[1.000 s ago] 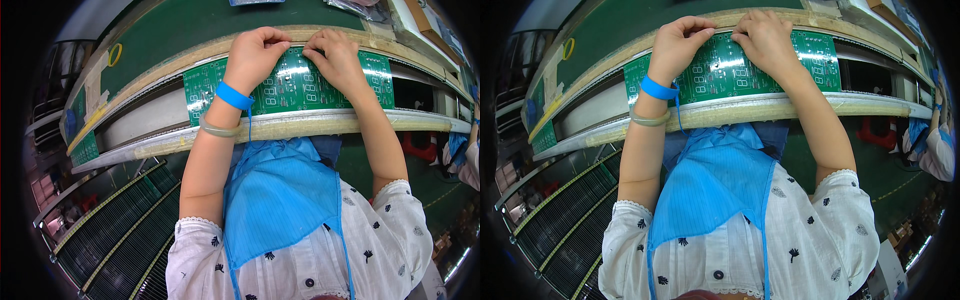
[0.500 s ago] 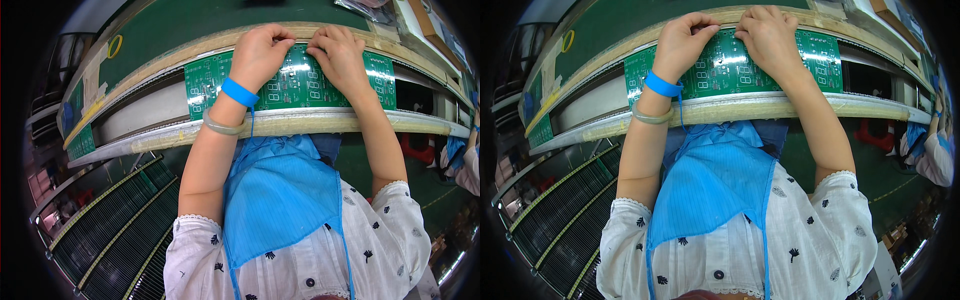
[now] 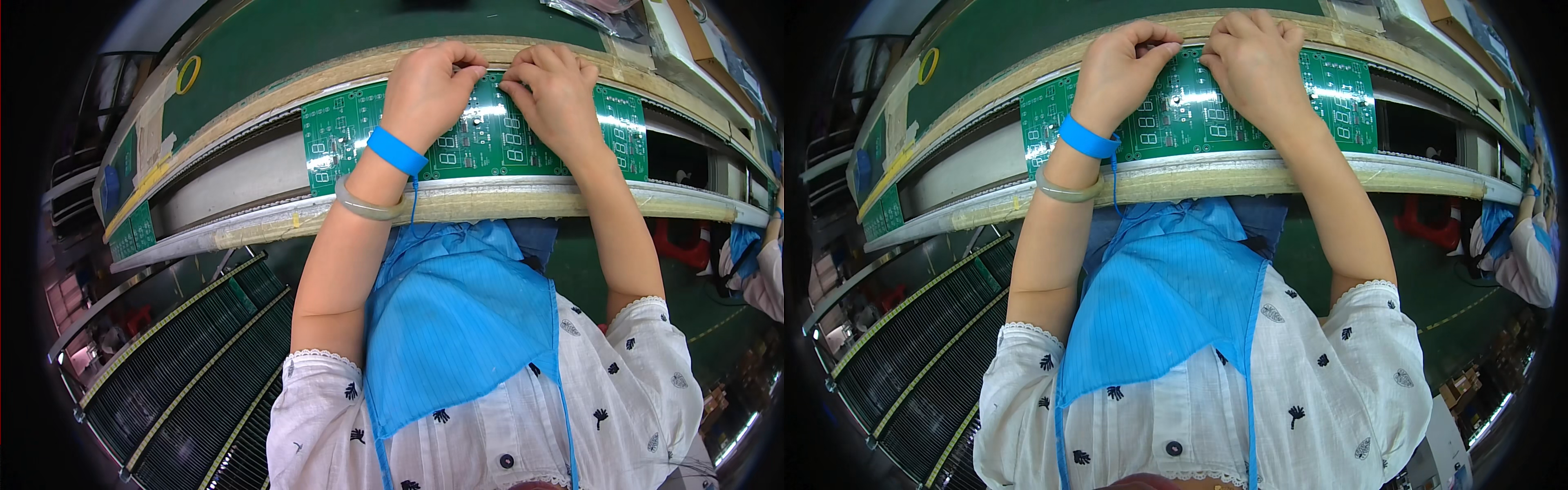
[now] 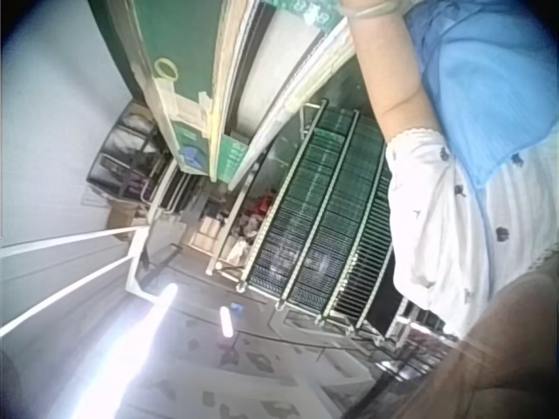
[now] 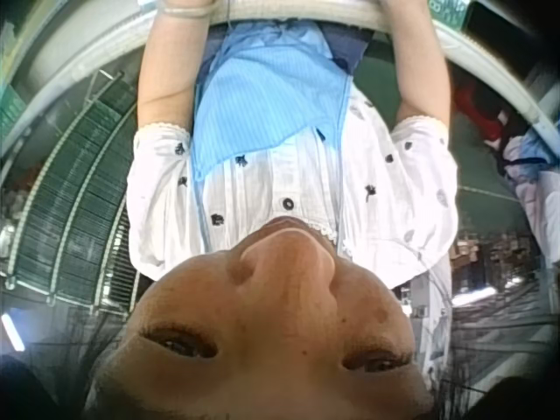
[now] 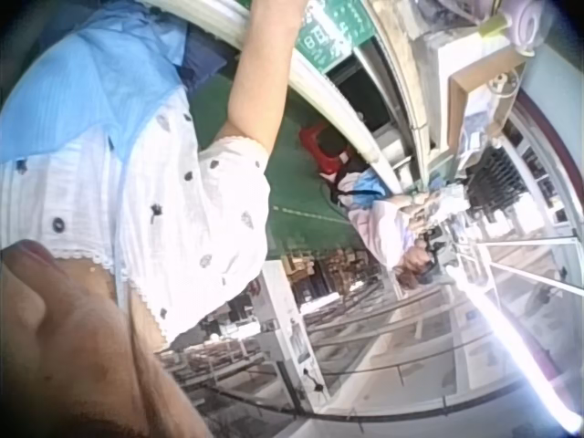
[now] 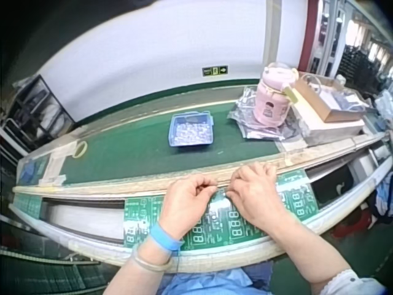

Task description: Assembling electronic components onto printed circuit boards on an industrial assembly line.

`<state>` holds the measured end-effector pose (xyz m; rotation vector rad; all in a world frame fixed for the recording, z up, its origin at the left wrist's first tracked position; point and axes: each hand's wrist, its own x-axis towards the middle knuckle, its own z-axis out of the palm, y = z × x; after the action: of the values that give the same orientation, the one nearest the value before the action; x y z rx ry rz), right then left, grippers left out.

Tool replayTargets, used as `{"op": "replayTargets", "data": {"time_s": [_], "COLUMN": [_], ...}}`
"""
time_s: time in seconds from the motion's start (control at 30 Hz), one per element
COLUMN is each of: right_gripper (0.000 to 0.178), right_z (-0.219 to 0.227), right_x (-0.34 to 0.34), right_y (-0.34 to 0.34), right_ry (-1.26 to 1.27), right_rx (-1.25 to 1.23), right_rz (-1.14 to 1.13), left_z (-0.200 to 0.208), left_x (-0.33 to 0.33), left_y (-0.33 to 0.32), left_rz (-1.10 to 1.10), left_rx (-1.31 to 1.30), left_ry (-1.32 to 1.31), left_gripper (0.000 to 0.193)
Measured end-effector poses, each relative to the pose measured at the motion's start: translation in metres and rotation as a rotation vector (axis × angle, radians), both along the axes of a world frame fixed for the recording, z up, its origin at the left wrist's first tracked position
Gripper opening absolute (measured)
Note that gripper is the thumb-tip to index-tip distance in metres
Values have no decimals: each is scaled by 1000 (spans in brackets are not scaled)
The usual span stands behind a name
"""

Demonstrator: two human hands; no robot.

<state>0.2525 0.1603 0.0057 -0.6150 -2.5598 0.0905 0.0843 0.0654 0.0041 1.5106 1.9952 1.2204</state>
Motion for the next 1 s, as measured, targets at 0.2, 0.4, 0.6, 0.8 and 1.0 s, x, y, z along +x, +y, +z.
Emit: {"op": "replayTargets", "data": {"time_s": [0.2, 0.4, 0.6, 0.8, 1.0], "right_gripper": [12, 18, 18, 18, 18], "right_z": [-9, -1, 0, 3, 2], "right_x": [4, 5, 6, 6, 7], "right_y": [9, 17, 19, 18, 18], "right_ry": [89, 169, 213, 219, 199], "right_rx": [-230, -296, -306, -354, -321], "right_rz": [-28, -28, -13, -22, -11], "left_z": [-1, -5, -5, -7, -6], "left_x": [4, 9, 13, 15, 16], "left_y": [6, 9, 11, 11, 12], "left_rz": [-65, -79, -82, -83, -86], "left_rx": [23, 4, 16, 84, 141], "left_ry": [135, 268, 340, 497, 549], "left_gripper": [16, 13, 11, 7, 5]}}
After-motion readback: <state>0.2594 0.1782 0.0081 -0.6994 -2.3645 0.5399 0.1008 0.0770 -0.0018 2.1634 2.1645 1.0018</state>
